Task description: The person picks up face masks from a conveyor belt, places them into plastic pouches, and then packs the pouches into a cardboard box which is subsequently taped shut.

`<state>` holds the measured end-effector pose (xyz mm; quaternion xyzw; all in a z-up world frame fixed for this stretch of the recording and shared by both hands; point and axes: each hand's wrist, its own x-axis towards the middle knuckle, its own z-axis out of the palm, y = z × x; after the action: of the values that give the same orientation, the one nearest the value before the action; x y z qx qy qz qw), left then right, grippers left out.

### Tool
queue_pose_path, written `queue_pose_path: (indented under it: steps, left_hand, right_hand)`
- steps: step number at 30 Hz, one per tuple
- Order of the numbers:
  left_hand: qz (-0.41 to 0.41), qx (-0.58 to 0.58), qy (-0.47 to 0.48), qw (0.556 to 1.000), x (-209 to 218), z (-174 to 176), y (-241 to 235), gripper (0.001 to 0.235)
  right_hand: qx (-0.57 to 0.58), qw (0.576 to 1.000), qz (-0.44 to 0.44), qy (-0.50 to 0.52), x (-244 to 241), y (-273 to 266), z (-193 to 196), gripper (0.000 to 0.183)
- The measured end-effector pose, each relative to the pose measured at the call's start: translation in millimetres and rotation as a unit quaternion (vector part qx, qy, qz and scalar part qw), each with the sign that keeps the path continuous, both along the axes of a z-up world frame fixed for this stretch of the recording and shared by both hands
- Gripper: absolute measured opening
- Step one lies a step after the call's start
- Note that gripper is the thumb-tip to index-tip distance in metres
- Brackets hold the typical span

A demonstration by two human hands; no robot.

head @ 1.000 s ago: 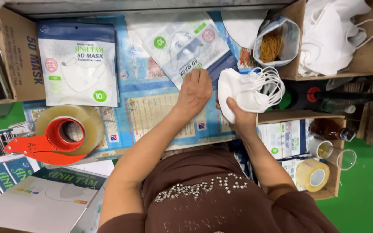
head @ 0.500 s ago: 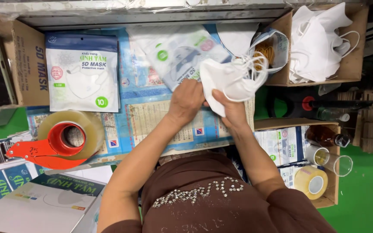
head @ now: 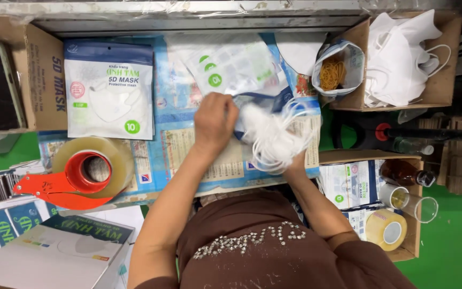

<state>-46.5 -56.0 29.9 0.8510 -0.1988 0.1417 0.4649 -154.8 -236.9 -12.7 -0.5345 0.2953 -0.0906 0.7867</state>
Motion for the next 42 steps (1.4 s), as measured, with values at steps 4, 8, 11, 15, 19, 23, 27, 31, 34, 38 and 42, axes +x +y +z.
queue_pose_path:
  steps: [4, 8, 11, 15, 19, 23, 27, 31, 34, 38, 42]
  left_hand:
    - [-0.085, 0.029, -0.131, 0.987, -28.1, 33.8, -8.5, 0.017]
    - [-0.131, 0.054, -0.145, 0.979, -47.4, 35.6, -13.5, 0.027]
    - [-0.077, -0.024, -0.082, 0.993, -54.3, 61.2, -11.0, 0.030]
    - [-0.049, -0.075, 0.022, 0.996, -53.0, 95.1, -3.7, 0.033]
    - [-0.159, -0.111, 0.112, 0.975, -61.1, 76.0, -3.3, 0.027]
    - [-0.187, -0.167, 0.162, 0.954, -63.1, 92.8, 2.2, 0.021]
    - [-0.267, -0.110, 0.218, 0.932, -82.8, 95.2, -1.1, 0.020]
    - [-0.196, -0.001, -0.009, 0.980, -39.2, 168.7, 10.4, 0.045]
    - [-0.225, 0.033, -0.004, 0.974, -34.3, 145.0, 17.3, 0.045]
    - [-0.285, -0.018, 0.110, 0.952, -29.0, 129.8, 29.8, 0.032]
    - [-0.292, -0.071, 0.150, 0.942, -21.8, 126.4, 39.8, 0.028]
  right_hand:
    - [0.082, 0.996, -0.035, -0.009, 0.2, 11.9, 4.1, 0.039]
    - [0.181, 0.978, -0.009, -0.106, 2.3, 28.7, 42.6, 0.034]
    - [-0.293, 0.949, 0.095, -0.066, -20.8, 16.0, 19.7, 0.023]
    - [-0.310, 0.934, 0.166, -0.065, -6.4, 12.3, 43.1, 0.032]
    - [-0.357, 0.883, 0.298, -0.070, 15.7, 5.3, 83.8, 0.055]
    - [-0.200, 0.891, 0.398, -0.088, 20.4, -17.6, 109.6, 0.054]
    - [-0.268, 0.897, 0.349, -0.052, -3.0, -11.8, 77.6, 0.043]
    - [-0.325, 0.803, 0.470, -0.169, 14.8, -26.0, 100.0, 0.030]
    - [-0.325, 0.799, 0.468, -0.194, -4.8, -26.4, 75.8, 0.025]
    - [-0.432, 0.788, 0.389, -0.203, -1.7, -6.0, 115.1, 0.021]
    - [-0.440, 0.819, 0.297, -0.219, -3.1, -10.6, 134.9, 0.019]
